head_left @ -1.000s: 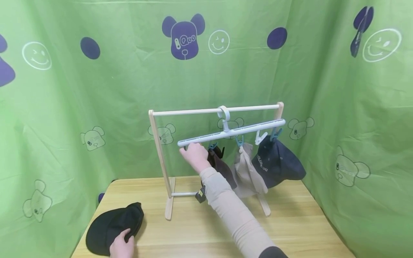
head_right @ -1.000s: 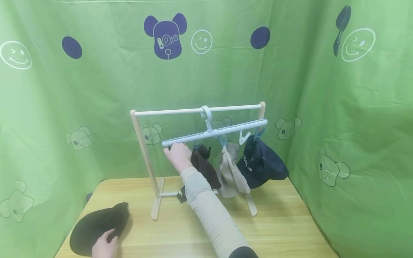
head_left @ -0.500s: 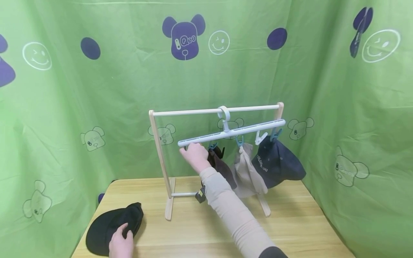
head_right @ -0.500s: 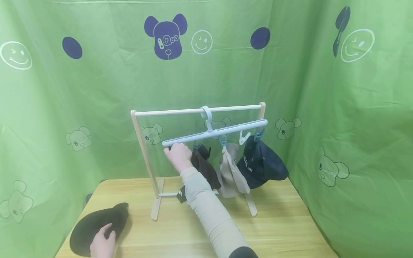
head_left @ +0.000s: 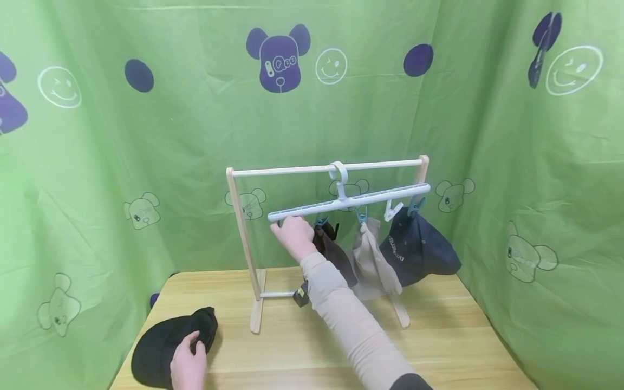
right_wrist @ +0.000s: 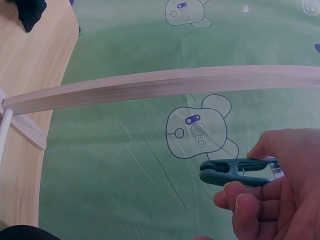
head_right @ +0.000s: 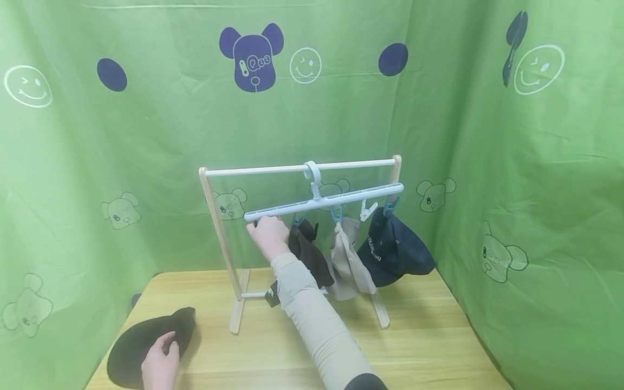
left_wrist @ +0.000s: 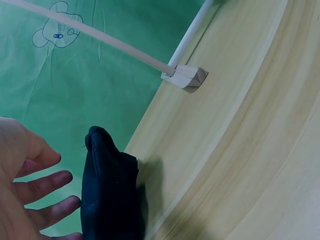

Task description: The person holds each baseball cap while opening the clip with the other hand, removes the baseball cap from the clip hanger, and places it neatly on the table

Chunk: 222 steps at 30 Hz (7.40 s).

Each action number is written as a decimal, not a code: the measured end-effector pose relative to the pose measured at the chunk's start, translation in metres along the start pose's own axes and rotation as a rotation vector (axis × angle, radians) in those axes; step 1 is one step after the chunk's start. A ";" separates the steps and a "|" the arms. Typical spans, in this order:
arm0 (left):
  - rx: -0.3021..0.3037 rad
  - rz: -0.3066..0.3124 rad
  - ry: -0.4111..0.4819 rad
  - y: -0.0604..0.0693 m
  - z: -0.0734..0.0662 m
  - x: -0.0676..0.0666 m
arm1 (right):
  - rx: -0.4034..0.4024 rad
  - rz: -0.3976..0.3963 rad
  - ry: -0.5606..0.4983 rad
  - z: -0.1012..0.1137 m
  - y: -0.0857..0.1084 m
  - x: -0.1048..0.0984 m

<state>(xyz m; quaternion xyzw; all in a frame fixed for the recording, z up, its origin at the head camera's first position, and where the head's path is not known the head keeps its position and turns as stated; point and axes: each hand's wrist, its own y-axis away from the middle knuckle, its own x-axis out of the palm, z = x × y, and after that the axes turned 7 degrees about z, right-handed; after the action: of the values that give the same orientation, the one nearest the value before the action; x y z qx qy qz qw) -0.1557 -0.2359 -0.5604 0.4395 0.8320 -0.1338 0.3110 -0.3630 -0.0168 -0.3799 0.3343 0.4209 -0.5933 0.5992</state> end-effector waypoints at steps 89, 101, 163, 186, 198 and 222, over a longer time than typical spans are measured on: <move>0.538 0.078 0.169 -0.010 -0.135 0.055 | -0.163 -0.407 -0.161 -0.050 0.024 -0.038; 0.567 0.109 0.180 -0.009 -0.151 0.060 | -0.104 -0.312 -0.274 -0.061 0.011 -0.029; 0.707 0.228 0.275 -0.017 -0.214 0.125 | -0.275 -0.244 -0.508 -0.060 0.012 -0.031; 0.780 0.200 0.267 -0.028 -0.215 0.123 | -0.308 -0.261 -0.516 -0.059 0.014 -0.034; 0.883 0.041 0.264 -0.024 -0.210 0.123 | -0.293 -0.225 -0.520 -0.056 0.010 -0.033; 0.979 -0.070 0.267 -0.019 -0.196 0.128 | -0.092 -0.097 -0.372 -0.039 -0.004 -0.029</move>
<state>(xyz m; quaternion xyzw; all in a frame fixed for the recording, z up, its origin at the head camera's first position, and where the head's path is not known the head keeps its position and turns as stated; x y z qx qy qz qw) -0.3035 -0.0664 -0.4914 0.5190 0.7186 -0.4608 -0.0452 -0.3700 0.0304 -0.3700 0.1705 0.3452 -0.6533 0.6519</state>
